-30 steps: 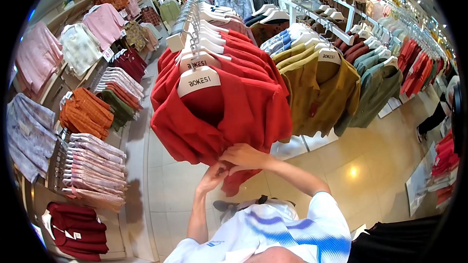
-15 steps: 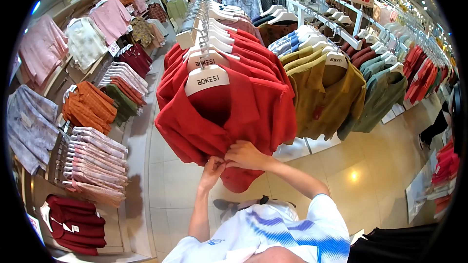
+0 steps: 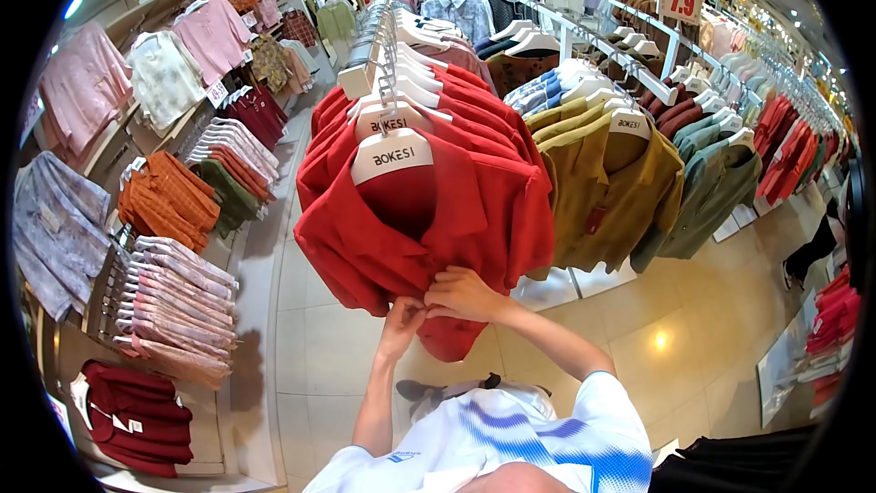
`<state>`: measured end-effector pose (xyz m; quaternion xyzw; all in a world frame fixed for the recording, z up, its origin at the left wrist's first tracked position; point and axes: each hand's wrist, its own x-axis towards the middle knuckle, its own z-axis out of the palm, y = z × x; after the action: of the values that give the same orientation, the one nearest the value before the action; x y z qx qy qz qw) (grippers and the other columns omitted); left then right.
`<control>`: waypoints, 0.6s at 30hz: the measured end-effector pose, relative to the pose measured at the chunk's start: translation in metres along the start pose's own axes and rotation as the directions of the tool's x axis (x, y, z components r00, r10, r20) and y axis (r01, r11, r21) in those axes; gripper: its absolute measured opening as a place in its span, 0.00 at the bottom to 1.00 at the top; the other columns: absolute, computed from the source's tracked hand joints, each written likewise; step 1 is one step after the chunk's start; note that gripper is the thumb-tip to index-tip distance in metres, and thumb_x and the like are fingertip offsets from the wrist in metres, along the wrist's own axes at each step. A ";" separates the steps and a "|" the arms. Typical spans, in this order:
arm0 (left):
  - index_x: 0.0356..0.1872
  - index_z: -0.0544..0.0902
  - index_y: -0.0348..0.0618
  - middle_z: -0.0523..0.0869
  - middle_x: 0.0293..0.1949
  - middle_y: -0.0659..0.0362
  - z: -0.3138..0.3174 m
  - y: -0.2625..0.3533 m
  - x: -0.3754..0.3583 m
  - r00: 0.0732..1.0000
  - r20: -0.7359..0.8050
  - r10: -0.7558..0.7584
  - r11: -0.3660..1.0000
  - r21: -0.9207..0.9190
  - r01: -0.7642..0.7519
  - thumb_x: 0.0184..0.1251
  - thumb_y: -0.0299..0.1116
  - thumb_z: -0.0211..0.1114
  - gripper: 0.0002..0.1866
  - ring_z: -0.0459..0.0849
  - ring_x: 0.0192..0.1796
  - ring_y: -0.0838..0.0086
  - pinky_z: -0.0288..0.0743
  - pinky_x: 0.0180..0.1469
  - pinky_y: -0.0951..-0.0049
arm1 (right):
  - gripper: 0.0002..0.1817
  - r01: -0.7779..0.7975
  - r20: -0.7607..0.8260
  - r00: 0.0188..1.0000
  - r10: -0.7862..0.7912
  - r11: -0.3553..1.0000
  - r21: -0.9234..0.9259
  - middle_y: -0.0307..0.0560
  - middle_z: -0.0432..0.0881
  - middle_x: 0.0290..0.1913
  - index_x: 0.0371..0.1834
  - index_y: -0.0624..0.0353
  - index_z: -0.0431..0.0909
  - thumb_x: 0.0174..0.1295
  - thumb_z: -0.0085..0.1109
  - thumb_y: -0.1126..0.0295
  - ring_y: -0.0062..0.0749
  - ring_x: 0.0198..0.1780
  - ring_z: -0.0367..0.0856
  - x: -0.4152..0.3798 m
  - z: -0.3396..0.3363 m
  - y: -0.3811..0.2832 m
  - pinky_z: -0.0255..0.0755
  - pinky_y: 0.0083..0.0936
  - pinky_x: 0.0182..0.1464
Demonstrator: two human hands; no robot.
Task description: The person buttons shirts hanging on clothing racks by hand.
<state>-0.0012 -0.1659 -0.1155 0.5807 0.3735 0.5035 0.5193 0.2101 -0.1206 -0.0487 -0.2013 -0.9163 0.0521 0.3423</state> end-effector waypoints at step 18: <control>0.49 0.74 0.39 0.76 0.39 0.65 -0.010 0.007 0.006 0.987 0.149 -0.065 0.973 0.228 0.029 0.73 0.20 0.58 0.08 0.72 0.39 0.83 0.68 0.42 0.81 | 0.09 0.047 -0.064 0.996 -0.055 0.993 -0.111 0.31 0.76 0.28 0.32 0.47 0.80 0.59 0.64 0.57 0.28 0.36 0.72 -0.003 0.000 -0.003 0.66 0.29 0.41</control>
<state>-0.0103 -0.1593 -0.1077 0.6644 0.4002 0.3984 0.4895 0.2108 -0.1248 -0.0498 -0.1979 -0.9106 -0.0138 0.3625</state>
